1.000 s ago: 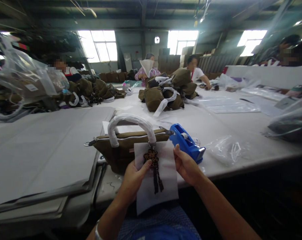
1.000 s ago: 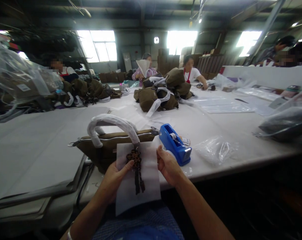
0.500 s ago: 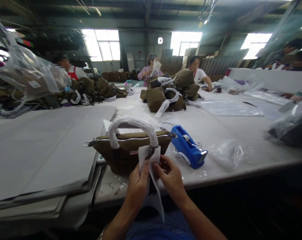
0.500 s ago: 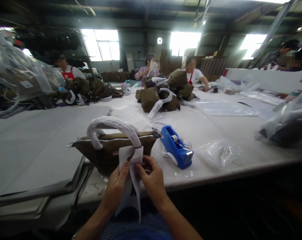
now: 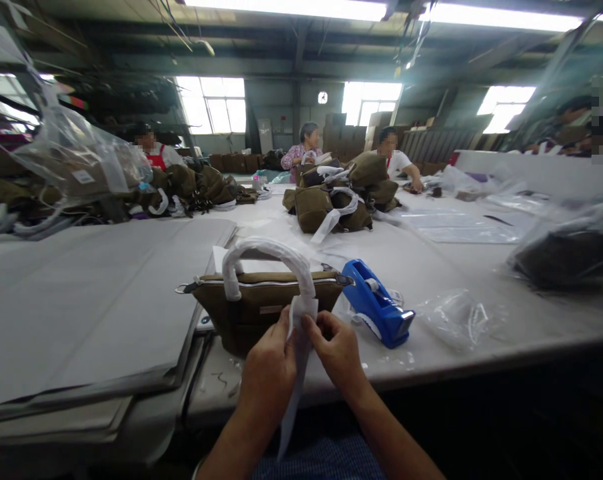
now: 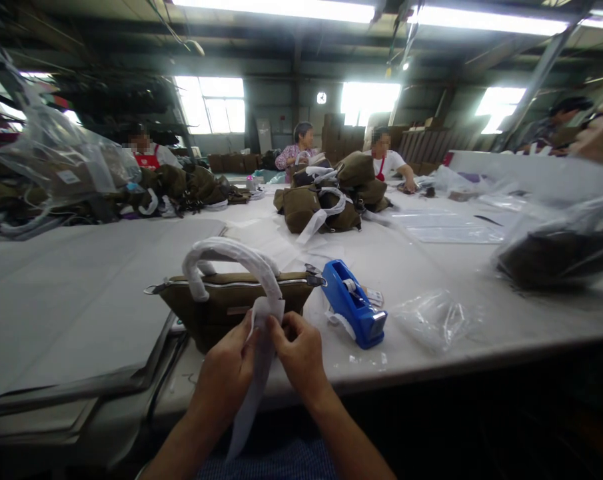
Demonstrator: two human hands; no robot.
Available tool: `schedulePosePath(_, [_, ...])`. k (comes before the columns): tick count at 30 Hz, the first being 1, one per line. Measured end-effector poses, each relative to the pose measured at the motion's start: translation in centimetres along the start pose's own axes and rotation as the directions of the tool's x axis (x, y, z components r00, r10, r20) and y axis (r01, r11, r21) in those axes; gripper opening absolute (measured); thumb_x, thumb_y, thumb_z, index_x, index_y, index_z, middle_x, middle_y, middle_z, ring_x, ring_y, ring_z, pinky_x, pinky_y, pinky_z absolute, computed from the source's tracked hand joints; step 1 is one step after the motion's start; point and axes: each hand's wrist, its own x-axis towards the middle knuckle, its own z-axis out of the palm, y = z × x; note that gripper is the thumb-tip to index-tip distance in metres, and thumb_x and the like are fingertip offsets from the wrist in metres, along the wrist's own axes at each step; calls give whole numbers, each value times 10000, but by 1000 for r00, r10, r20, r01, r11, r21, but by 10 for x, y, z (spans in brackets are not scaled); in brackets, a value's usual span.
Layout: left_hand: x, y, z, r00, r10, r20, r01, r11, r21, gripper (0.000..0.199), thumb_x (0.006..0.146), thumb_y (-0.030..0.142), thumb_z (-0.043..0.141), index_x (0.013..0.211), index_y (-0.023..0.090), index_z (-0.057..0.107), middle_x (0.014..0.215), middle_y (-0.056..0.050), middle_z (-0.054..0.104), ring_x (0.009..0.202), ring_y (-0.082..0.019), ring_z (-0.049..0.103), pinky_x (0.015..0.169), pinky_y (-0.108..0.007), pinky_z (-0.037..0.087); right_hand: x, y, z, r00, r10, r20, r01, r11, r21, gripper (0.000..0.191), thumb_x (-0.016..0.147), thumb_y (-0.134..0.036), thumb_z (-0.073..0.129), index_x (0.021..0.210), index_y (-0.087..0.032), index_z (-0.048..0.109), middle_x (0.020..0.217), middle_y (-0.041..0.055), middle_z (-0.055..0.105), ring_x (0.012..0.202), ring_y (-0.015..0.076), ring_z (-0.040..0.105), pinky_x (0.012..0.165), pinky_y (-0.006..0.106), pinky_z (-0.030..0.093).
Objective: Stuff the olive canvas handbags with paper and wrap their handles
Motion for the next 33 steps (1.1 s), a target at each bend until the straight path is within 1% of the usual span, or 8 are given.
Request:
schedulePosePath(5, [4,-4,2,963,159,-219,-127,980,156,348,985,272,499,1245,173,707,1016,-114,678,944,-250,677,867,-359,553,-8,4,10,999,38,-32,-37,999,26,429,894,-537,646,664,-180,584,578,-25,509,552,118,457,519,240,329])
schedulePosePath(7, [5,-3,1,953,152,-261,-115,982,152,329,985,301,532,1237,174,700,981,-97,696,919,-244,685,856,-348,550,-9,6,11,998,44,-40,-43,999,17,429,894,-542,645,672,-179,586,583,-26,508,554,117,454,522,241,327])
schedulePosePath(10, [5,0,-2,952,48,-301,-23,996,87,279,950,353,619,1162,187,693,975,-75,732,897,-235,707,850,-322,550,-9,7,13,998,47,-50,-46,999,12,438,887,-552,653,665,-183,573,577,-32,497,551,116,445,522,242,323])
schedulePosePath(12, [5,2,-3,950,0,-313,17,999,52,206,922,362,663,1046,201,699,927,-54,742,857,-224,712,837,-306,550,-9,7,14,997,51,-55,-50,999,16,446,882,-557,659,658,-185,561,576,-35,490,554,116,442,525,242,324])
schedulePosePath(15, [4,1,-1,943,73,-326,-52,996,73,125,927,308,654,971,213,722,928,-55,759,887,-232,719,868,-325,554,-9,7,15,996,64,-62,-63,998,32,457,882,-564,657,649,-188,542,577,-39,478,560,115,436,525,241,323])
schedulePosePath(26, [-4,-8,14,863,381,-333,-330,922,202,251,981,151,555,1145,160,744,1090,-106,781,1032,-242,712,946,-364,584,-11,8,17,995,59,-75,-54,997,62,433,918,-556,610,685,-201,525,608,-39,488,584,126,454,559,251,367])
schedulePosePath(29, [-9,-8,16,877,369,-308,-331,928,169,302,974,101,509,1186,159,715,1145,-111,768,1089,-242,699,988,-368,565,-10,7,17,994,81,-73,-76,995,72,460,887,-601,635,685,-204,520,591,-43,466,561,125,438,537,255,356])
schedulePosePath(33, [-12,-6,16,919,246,-307,-255,967,12,274,977,130,466,1144,181,677,1116,-106,759,1066,-230,707,969,-357,560,-7,4,17,993,95,-66,-90,994,67,452,882,-595,648,694,-201,530,579,-52,433,535,114,412,503,247,322])
